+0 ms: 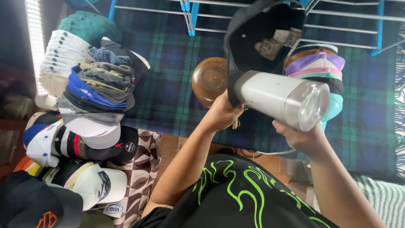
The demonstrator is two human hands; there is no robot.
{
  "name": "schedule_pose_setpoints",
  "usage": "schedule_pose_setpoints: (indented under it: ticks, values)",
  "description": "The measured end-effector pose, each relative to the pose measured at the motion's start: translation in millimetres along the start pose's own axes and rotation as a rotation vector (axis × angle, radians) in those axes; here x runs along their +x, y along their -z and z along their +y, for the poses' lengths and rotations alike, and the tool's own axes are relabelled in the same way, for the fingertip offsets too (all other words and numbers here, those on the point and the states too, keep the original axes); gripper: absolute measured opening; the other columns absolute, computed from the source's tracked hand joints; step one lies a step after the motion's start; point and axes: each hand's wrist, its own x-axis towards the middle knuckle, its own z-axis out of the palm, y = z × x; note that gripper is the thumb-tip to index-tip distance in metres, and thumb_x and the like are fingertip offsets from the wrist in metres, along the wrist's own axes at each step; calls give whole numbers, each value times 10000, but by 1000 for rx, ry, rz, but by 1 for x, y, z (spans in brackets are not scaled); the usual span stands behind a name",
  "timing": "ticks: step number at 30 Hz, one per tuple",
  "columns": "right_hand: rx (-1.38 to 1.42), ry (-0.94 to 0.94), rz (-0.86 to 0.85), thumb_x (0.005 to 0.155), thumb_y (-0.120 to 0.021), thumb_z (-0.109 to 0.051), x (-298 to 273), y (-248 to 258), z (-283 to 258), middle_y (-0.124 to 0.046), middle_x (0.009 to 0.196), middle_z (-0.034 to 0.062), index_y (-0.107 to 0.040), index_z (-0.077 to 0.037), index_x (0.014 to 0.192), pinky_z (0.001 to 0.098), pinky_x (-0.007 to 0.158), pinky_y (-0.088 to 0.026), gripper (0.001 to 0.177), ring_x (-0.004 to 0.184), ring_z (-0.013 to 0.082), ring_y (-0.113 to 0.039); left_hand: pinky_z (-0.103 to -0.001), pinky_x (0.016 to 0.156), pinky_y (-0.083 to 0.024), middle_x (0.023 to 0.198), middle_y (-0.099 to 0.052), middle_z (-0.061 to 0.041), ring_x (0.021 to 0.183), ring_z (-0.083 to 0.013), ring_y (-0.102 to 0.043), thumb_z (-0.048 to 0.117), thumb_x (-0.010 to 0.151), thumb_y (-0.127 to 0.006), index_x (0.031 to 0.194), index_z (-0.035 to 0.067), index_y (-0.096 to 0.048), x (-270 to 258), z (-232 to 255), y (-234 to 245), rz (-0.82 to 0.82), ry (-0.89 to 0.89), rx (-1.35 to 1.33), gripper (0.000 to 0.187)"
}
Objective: The person is cleaning and steaming baseball caps to restore their shape, using a brush and a handheld steamer.
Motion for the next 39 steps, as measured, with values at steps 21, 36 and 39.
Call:
schedule_pose_setpoints:
  ticks: [21,36,39]
  values:
    - [318,-17,-126,918,-778,-149,59,-18,15,-689,681,162,-723,-18,787,434,553,-522,193,627,303,-681,-387,585,-486,707,-613,-113,751,-195,-589,102,835,-719,886,26,-651,27,-61,-9,62,-48,66,114]
    - [1084,-459,74,905,-624,-121,-15,-56,147,-599,714,173,-620,25,1051,374,472,-514,206,530,257,-619,-435,755,-602,981,-714,-119,912,-172,-644,86,993,-607,1222,127,-667,19,-48,31,497,-48,89,240]
    - [1075,-647,84,937,-587,-119,-47,-77,187,-614,756,131,-625,-25,1133,358,488,-534,220,541,215,-600,-454,749,-687,1043,-732,-115,908,-267,-758,74,1016,-599,1232,134,-618,13,-50,33,677,66,-354,225]
